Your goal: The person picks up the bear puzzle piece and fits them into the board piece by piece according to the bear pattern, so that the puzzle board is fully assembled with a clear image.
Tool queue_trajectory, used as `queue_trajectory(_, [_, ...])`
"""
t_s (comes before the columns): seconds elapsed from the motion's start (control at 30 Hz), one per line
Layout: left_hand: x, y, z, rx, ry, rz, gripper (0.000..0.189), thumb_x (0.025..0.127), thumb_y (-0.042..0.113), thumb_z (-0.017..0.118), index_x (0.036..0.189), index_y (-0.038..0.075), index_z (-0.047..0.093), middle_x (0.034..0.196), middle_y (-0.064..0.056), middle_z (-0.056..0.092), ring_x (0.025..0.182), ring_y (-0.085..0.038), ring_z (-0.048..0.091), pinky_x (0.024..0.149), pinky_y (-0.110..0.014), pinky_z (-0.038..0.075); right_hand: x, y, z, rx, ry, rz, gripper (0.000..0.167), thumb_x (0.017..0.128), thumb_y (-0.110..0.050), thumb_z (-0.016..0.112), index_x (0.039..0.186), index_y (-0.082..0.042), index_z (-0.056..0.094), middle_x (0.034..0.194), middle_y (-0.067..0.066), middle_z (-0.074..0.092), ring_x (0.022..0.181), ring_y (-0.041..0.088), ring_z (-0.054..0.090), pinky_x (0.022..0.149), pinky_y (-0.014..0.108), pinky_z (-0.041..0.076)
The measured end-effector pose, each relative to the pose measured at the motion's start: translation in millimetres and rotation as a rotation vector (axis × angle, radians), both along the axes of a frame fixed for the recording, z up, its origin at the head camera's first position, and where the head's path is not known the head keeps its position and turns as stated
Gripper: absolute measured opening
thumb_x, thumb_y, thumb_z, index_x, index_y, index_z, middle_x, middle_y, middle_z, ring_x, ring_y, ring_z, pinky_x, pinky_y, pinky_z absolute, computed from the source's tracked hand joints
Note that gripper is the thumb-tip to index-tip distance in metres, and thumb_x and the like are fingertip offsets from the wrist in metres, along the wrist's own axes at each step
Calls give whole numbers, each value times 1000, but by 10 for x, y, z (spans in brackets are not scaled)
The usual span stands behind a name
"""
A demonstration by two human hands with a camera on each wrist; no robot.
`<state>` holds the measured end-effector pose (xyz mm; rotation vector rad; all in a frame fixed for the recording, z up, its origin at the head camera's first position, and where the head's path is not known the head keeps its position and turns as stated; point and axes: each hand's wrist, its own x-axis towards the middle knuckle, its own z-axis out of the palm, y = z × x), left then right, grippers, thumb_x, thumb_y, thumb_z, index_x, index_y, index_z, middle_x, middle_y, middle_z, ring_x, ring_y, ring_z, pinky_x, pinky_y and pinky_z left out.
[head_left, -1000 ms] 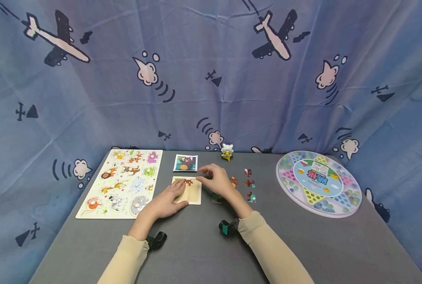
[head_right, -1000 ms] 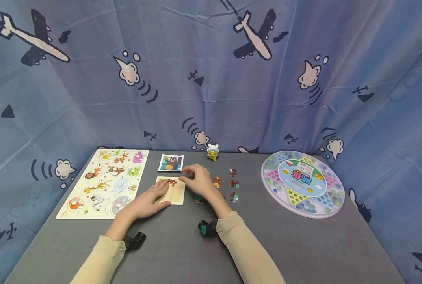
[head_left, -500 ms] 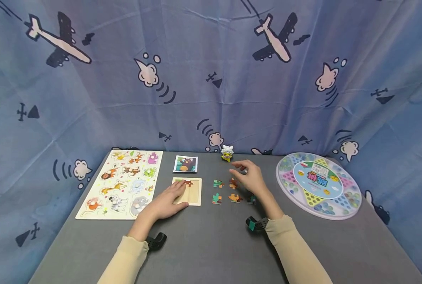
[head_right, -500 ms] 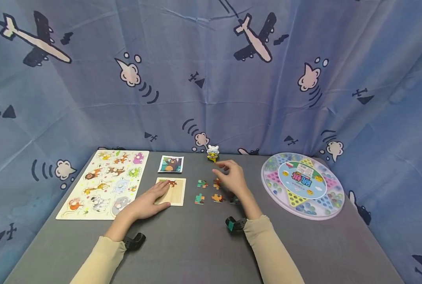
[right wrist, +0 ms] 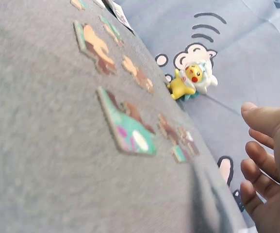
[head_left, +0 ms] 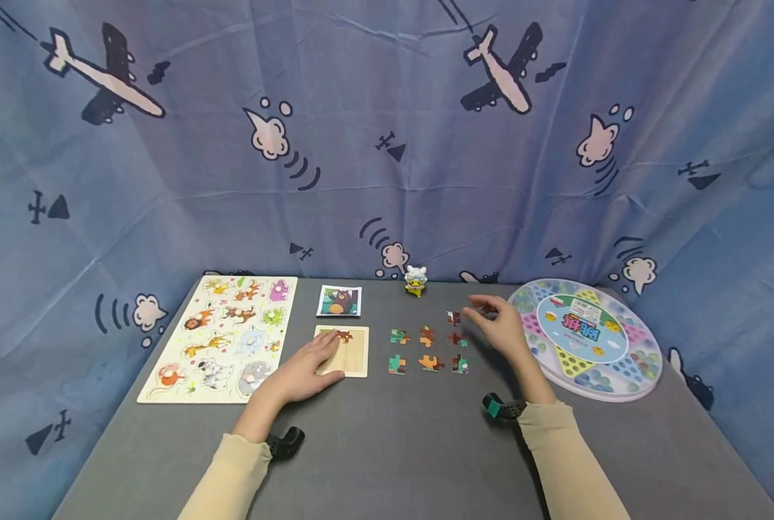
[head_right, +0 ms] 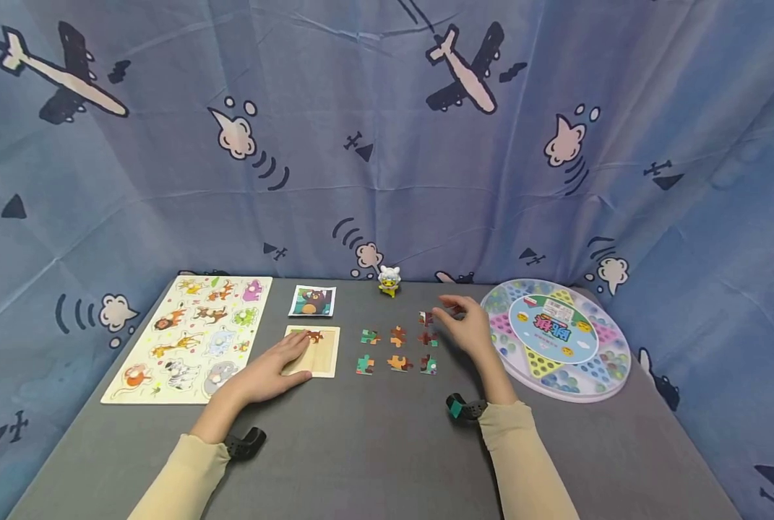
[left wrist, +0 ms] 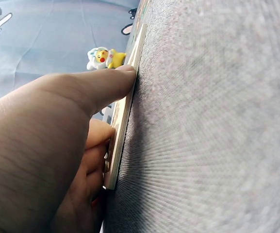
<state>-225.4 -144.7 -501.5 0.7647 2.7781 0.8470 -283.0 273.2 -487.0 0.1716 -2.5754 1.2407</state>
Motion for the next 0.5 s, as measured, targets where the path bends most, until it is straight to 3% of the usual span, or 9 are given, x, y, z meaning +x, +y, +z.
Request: queue_trajectory(0.5, [-8,-15,-1,0,3,-6,76,104,36,66,161,-4,38,173,-19,28,162,-40,20,131,-56,20,-61,64,-264,57,9,56,38,99,-15,78,129,6,72,116,26,71,95,30,66,75,20,50])
